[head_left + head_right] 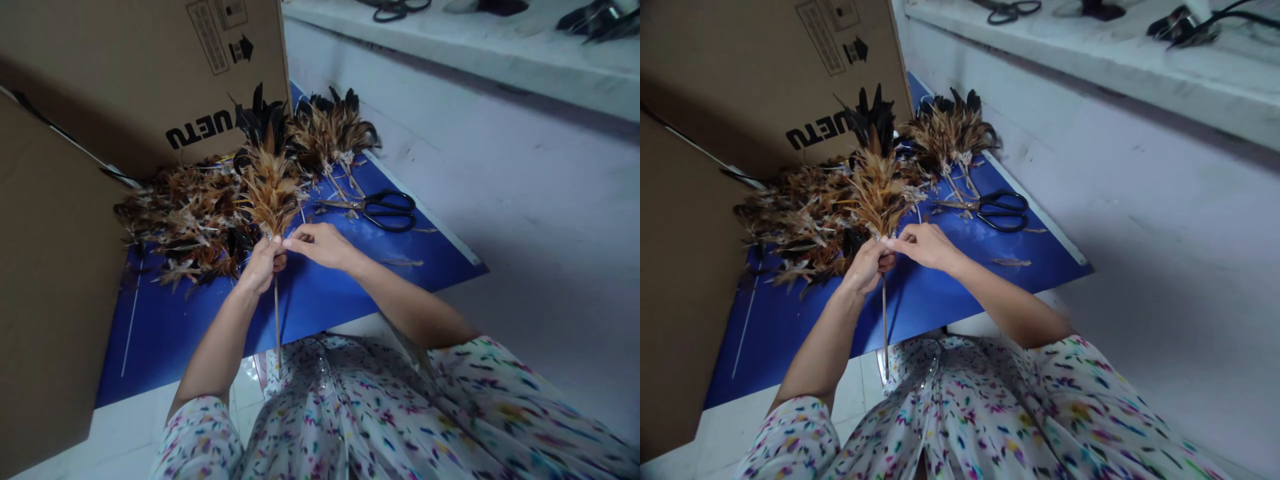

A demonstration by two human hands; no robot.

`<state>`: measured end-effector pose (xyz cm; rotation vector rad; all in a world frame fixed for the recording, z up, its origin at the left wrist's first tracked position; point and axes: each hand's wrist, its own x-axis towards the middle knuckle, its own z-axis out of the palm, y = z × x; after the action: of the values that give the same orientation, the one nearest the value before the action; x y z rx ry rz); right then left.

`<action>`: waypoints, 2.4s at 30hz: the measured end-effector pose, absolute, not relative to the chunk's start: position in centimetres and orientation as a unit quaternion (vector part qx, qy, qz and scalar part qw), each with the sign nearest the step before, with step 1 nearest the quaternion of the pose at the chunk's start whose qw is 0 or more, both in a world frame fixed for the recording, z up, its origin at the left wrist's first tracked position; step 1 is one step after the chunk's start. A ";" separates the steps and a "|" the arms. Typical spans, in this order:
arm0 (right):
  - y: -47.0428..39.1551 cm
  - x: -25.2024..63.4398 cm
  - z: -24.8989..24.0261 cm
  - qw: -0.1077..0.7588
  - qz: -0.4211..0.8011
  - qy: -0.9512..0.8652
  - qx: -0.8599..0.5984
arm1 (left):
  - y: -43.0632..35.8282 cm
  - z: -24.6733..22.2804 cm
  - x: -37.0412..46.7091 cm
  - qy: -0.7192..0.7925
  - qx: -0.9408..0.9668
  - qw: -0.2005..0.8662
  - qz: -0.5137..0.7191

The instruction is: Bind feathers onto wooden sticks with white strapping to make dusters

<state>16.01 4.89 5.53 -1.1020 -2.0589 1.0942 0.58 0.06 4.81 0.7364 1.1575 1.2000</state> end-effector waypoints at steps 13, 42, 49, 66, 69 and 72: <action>7.6 11.3 4.0 0.324 0.733 -0.494 -0.337 | -0.7 4.4 2.7 0.529 0.380 0.582 0.487; 7.9 12.1 2.4 0.257 0.816 -0.485 -0.180 | 0.8 3.1 0.0 0.345 0.278 0.791 0.422; 8.2 12.1 2.2 0.259 0.829 -0.483 -0.110 | -0.1 4.0 -0.1 0.333 0.292 0.790 0.424; 12.5 13.7 4.0 0.336 0.702 -0.561 -0.283 | -0.3 5.3 -2.0 0.383 0.315 0.693 0.523; 16.7 15.2 4.0 0.367 0.425 -0.685 -0.464 | -0.1 5.3 -2.5 0.387 0.315 0.676 0.542; 20.4 15.7 3.9 0.297 0.213 -0.755 -0.545 | 0.1 5.1 -2.7 0.399 0.306 0.661 0.557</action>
<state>15.70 20.36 3.89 -1.4474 -2.0062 0.5663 -2.65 0.12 5.05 0.6922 0.9031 1.2608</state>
